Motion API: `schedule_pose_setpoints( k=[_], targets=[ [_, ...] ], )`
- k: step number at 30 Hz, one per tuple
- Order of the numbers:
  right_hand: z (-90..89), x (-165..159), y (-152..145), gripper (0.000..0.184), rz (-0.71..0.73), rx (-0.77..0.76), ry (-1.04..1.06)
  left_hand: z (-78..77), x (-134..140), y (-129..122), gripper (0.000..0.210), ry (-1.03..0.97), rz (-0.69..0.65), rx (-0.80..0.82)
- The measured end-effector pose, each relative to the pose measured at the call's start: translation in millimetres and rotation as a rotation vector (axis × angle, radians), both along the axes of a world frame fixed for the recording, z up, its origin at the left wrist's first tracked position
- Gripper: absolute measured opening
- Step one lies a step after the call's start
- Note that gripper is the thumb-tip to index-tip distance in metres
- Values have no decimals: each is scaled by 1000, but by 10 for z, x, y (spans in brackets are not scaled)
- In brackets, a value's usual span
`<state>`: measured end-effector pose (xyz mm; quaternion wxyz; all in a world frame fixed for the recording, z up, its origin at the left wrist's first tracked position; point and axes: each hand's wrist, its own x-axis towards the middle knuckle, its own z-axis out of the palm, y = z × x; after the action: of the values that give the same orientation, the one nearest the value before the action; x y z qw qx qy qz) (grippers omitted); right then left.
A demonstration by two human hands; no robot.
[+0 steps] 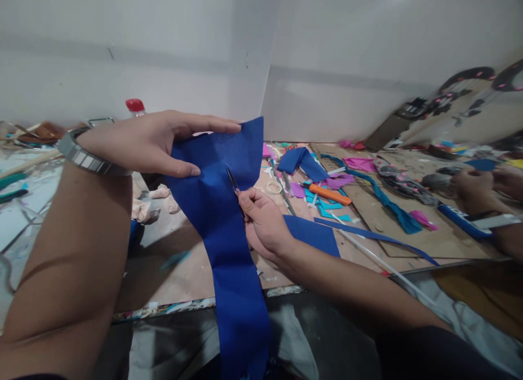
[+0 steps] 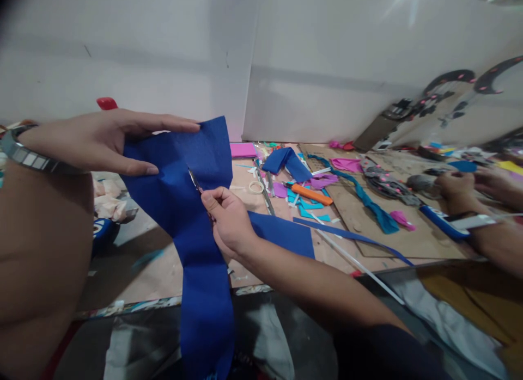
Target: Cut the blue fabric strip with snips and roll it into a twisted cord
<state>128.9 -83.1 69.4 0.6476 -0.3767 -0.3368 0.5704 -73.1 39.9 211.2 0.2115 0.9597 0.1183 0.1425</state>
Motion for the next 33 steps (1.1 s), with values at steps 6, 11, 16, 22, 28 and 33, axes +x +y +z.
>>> schedule_pose_setpoints(
  k=[6,11,16,22,28,33],
  targets=[
    [53,-22,10,49,5,2,4,2,1,21,73,17,-16,-1],
    [78,-54,47,48,16,27,49,7,-8,12,73,7,-15,1],
    [96,-84,77,50,33,20,83,6,-36,7,71,-17,-13,0],
    [91,-88,81,48,34,34,66,-8,-63,33,72,-31,-10,8],
    [89,-84,82,49,34,22,92,-11,-51,26,73,-35,-18,0],
    [72,-83,78,46,21,16,79,-5,-42,36,75,-28,-32,0]
  ],
)
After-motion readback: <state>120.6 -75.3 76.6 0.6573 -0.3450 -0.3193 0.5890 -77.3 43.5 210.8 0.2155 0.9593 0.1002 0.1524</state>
